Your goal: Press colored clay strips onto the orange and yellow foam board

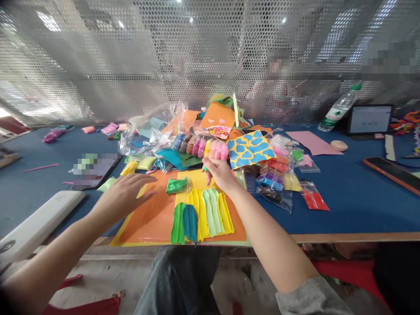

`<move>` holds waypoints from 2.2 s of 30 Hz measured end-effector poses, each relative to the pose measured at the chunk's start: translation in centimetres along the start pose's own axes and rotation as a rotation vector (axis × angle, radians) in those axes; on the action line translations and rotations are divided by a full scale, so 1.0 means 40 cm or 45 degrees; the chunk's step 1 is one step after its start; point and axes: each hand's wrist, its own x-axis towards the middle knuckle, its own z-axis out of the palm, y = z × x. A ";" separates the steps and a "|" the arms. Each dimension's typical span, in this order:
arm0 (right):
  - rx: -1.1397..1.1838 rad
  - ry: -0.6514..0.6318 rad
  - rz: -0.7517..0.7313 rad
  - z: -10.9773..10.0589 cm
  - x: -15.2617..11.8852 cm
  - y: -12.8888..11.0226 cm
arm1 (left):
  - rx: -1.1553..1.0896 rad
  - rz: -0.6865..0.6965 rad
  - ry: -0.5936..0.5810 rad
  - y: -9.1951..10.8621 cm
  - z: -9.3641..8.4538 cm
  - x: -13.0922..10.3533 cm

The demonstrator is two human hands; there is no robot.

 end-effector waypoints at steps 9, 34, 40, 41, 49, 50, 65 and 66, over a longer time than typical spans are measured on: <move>-0.256 -0.077 -0.043 -0.005 0.007 0.029 | -0.249 0.099 -0.138 0.117 0.042 0.167; -1.178 0.030 -0.508 0.046 -0.049 -0.011 | -0.157 -0.080 0.098 0.150 0.093 0.202; -1.132 -0.070 -0.371 0.048 -0.051 -0.012 | -0.211 -0.069 0.119 0.149 0.089 0.199; -1.111 -0.103 -0.325 0.048 -0.051 -0.011 | -0.210 -0.031 0.148 0.147 0.092 0.199; -0.815 -0.491 -0.039 0.050 -0.048 -0.026 | -0.134 0.400 0.396 0.136 0.125 0.196; -0.800 -0.523 -0.028 0.053 -0.049 -0.027 | -0.130 0.436 0.414 0.136 0.125 0.196; -0.825 -0.234 -0.224 0.056 -0.066 -0.047 | -0.822 -0.088 0.220 0.126 0.090 0.203; -0.832 -0.244 -0.210 0.059 -0.066 -0.045 | -0.794 -0.087 0.212 0.132 0.092 0.203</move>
